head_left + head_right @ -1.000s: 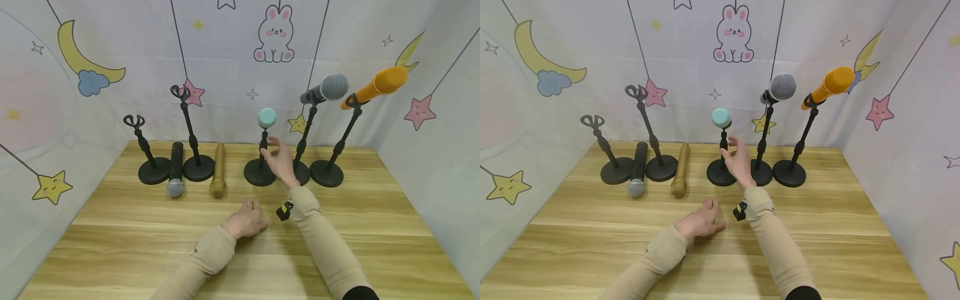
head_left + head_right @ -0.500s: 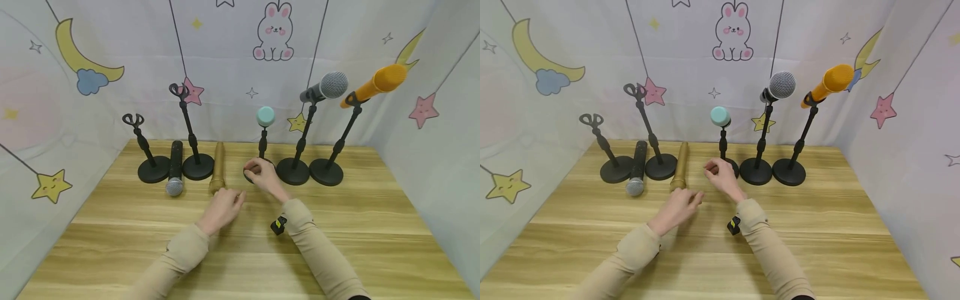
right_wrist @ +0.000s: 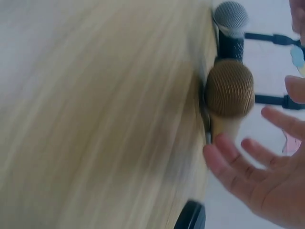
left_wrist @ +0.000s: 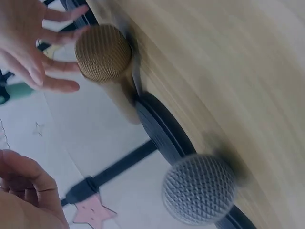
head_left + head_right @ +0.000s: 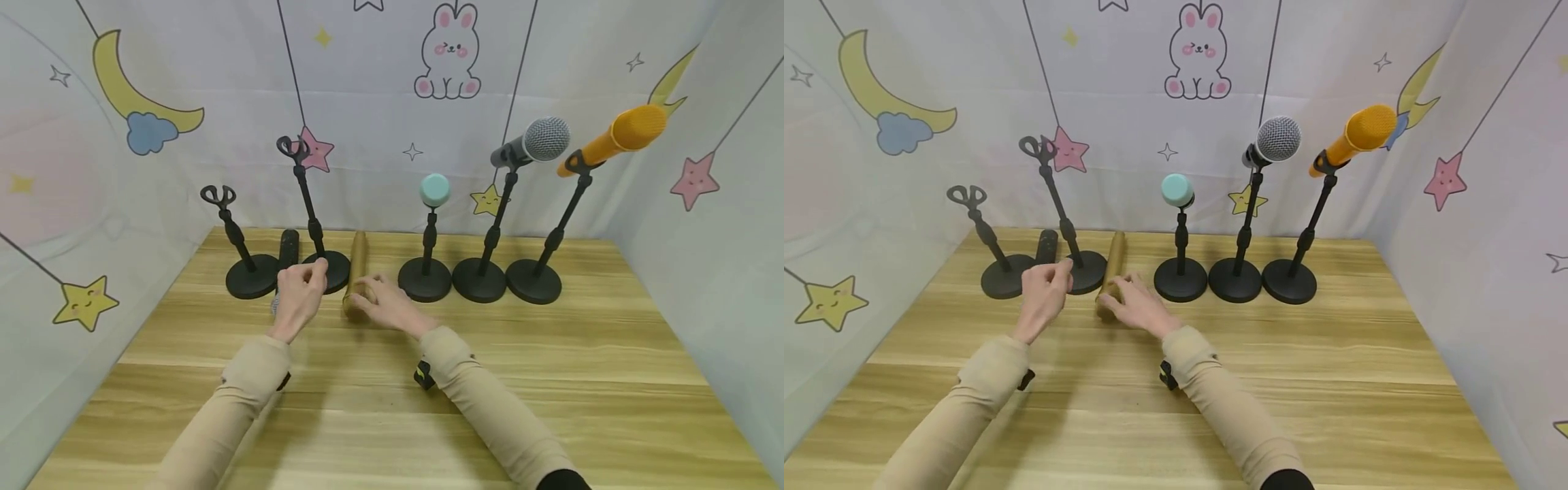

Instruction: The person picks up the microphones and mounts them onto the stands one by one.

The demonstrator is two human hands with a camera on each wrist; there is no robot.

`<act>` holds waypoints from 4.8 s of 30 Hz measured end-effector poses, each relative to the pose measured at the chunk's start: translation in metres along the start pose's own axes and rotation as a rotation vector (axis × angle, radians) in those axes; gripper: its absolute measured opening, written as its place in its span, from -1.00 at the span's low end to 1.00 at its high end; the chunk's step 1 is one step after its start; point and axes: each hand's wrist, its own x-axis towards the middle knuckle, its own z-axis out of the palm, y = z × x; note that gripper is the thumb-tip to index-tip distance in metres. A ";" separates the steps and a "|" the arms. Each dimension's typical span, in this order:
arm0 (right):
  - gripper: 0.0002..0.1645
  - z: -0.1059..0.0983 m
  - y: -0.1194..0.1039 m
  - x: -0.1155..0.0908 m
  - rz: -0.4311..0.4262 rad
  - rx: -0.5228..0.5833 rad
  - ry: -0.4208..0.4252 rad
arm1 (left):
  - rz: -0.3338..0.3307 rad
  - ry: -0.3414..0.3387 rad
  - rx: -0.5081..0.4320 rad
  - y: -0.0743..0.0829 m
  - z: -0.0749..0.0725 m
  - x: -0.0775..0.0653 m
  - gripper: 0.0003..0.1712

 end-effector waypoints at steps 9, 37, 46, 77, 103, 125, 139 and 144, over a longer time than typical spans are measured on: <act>-0.11 0.023 -0.023 0.018 0.112 -0.082 0.041 | -0.084 0.165 -0.029 -0.017 -0.011 0.023 -0.46; -0.18 0.038 -0.024 0.032 0.294 -0.042 0.058 | -0.238 0.171 -0.124 -0.030 -0.005 0.037 -0.57; -0.17 0.030 -0.010 0.021 0.251 0.160 0.126 | -0.310 0.178 -0.223 -0.030 0.005 0.039 -0.60; -0.60 -0.015 0.029 -0.060 0.105 0.455 0.487 | -0.317 -0.021 -0.297 -0.031 0.011 0.049 -0.32; -0.56 -0.049 0.054 -0.101 0.001 0.630 0.651 | -0.225 -0.070 -0.162 -0.023 0.008 0.049 -0.32; -0.50 -0.065 0.054 -0.121 -0.086 0.715 0.844 | 0.052 -0.092 -0.012 -0.015 0.014 0.024 -0.57; -0.36 -0.069 0.021 -0.116 -0.380 0.722 0.860 | 0.141 -0.146 -0.007 0.003 0.023 -0.001 -0.64; -0.33 -0.072 0.010 -0.112 -0.408 0.667 0.861 | 0.173 -0.156 0.007 0.009 0.026 -0.007 -0.65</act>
